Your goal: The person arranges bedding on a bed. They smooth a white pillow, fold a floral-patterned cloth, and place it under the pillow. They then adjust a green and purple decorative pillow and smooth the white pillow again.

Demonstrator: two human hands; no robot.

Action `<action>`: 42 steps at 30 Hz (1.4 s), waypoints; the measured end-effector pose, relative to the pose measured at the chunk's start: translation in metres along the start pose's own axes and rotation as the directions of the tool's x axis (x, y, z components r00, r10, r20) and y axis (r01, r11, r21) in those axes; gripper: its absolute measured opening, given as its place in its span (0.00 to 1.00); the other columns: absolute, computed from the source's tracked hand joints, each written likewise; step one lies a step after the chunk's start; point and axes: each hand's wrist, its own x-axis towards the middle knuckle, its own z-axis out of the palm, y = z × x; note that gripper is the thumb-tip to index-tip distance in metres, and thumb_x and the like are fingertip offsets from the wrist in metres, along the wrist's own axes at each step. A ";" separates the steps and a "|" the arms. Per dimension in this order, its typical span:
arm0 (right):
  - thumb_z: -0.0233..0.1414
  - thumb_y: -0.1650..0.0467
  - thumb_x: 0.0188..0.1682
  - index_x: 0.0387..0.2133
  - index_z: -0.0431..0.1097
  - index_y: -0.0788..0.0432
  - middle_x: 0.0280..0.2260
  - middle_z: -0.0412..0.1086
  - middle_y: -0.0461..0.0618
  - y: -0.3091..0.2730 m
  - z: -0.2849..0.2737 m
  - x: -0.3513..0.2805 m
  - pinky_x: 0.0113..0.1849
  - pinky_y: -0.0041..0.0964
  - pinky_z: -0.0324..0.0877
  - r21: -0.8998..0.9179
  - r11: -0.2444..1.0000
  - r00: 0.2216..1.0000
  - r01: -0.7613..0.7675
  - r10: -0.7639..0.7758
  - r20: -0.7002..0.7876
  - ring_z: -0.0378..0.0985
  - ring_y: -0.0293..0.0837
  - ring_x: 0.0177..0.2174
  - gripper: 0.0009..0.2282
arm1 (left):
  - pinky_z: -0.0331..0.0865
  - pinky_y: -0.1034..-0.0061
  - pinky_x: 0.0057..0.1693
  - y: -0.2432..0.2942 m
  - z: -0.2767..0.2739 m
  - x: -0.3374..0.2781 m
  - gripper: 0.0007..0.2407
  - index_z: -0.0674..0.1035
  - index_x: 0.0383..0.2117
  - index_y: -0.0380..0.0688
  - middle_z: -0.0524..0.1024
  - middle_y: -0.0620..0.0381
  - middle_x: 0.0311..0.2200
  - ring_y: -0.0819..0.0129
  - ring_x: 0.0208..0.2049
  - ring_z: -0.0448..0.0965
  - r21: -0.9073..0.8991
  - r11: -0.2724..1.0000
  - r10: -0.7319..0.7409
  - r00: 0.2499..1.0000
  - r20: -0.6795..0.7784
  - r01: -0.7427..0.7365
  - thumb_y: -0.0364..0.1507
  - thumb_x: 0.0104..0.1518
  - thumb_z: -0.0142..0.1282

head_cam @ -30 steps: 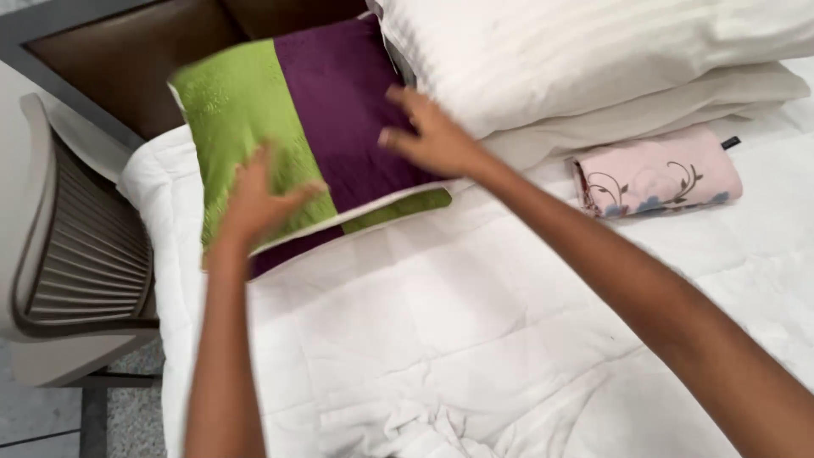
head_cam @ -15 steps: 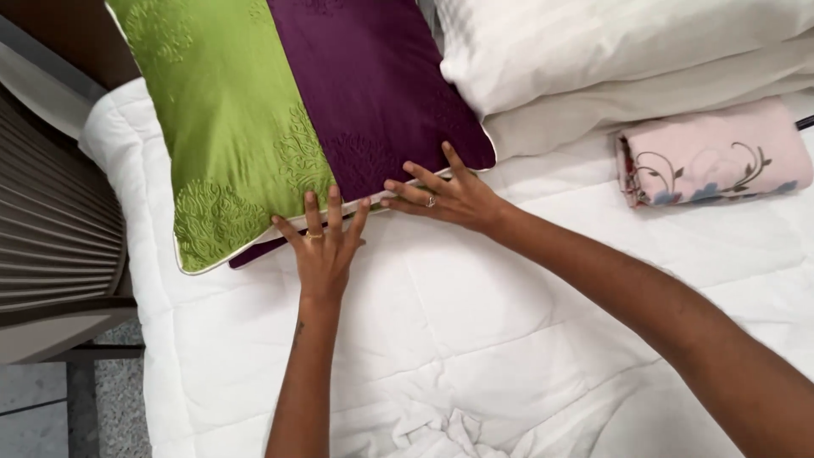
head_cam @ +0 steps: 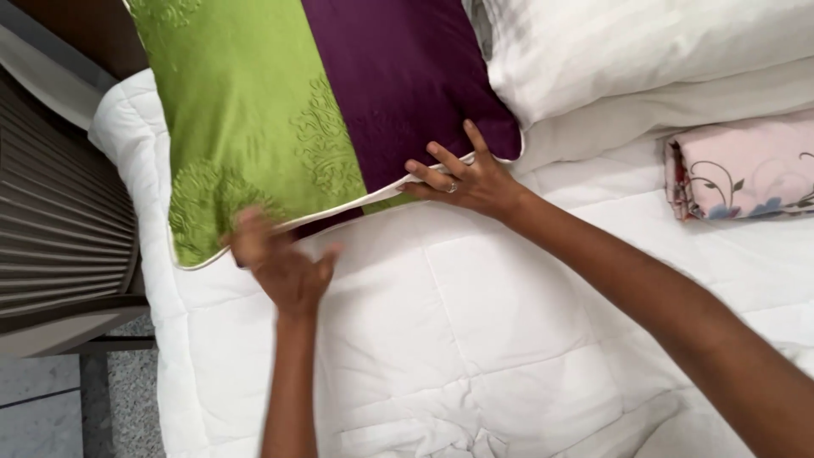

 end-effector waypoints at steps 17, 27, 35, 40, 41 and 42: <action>0.53 0.57 0.63 0.75 0.45 0.29 0.74 0.30 0.45 0.004 -0.018 0.012 0.66 0.72 0.50 0.088 0.996 0.999 0.004 -0.007 0.037 0.31 0.52 0.72 0.30 | 0.72 0.57 0.64 0.055 0.046 0.090 0.22 0.60 0.64 0.45 0.67 0.48 0.61 0.55 0.62 0.70 -0.484 -0.870 -0.489 -0.267 0.830 0.089 0.38 0.66 0.46; 0.47 0.53 0.65 0.73 0.48 0.30 0.73 0.34 0.45 -0.051 -0.028 0.046 0.66 0.71 0.49 0.093 0.996 0.995 -0.016 0.024 -0.096 0.33 0.53 0.72 0.24 | 0.75 0.62 0.56 0.021 0.052 0.002 0.21 0.66 0.60 0.38 0.72 0.47 0.57 0.58 0.54 0.76 -0.668 -0.737 -0.675 -0.154 0.722 0.100 0.34 0.64 0.50; 0.50 0.58 0.64 0.73 0.50 0.34 0.73 0.39 0.45 -0.062 -0.010 0.096 0.67 0.73 0.46 0.079 0.996 0.990 -0.034 0.044 -0.133 0.38 0.54 0.71 0.25 | 0.79 0.63 0.57 -0.049 0.117 -0.016 0.17 0.67 0.56 0.37 0.74 0.51 0.53 0.58 0.51 0.78 -0.773 -0.594 -0.803 -0.122 0.583 0.223 0.31 0.64 0.48; 0.53 0.61 0.61 0.72 0.52 0.37 0.73 0.41 0.43 -0.044 -0.088 0.045 0.68 0.71 0.40 0.373 0.927 0.998 -0.047 0.062 -0.028 0.41 0.51 0.71 0.26 | 0.74 0.69 0.57 0.012 0.070 -0.009 0.22 0.69 0.60 0.41 0.75 0.52 0.55 0.63 0.53 0.79 -0.717 -0.673 -0.729 0.000 0.685 0.183 0.42 0.67 0.39; 0.56 0.62 0.60 0.70 0.54 0.39 0.73 0.42 0.45 -0.040 -0.106 0.025 0.66 0.70 0.37 0.469 0.881 0.997 -0.067 0.076 -0.001 0.42 0.51 0.71 0.26 | 0.76 0.68 0.55 0.031 0.071 -0.012 0.25 0.69 0.61 0.41 0.76 0.52 0.55 0.62 0.51 0.79 -0.730 -0.683 -0.728 0.047 0.684 0.023 0.46 0.67 0.34; 0.56 0.62 0.60 0.70 0.54 0.39 0.73 0.42 0.45 -0.029 -0.108 -0.007 0.66 0.70 0.37 0.466 0.882 0.996 -0.075 0.084 0.003 0.42 0.51 0.71 0.26 | 0.76 0.68 0.55 0.057 0.064 0.000 0.25 0.69 0.61 0.41 0.76 0.52 0.55 0.62 0.51 0.79 -0.727 -0.686 -0.725 0.053 0.687 0.029 0.46 0.67 0.34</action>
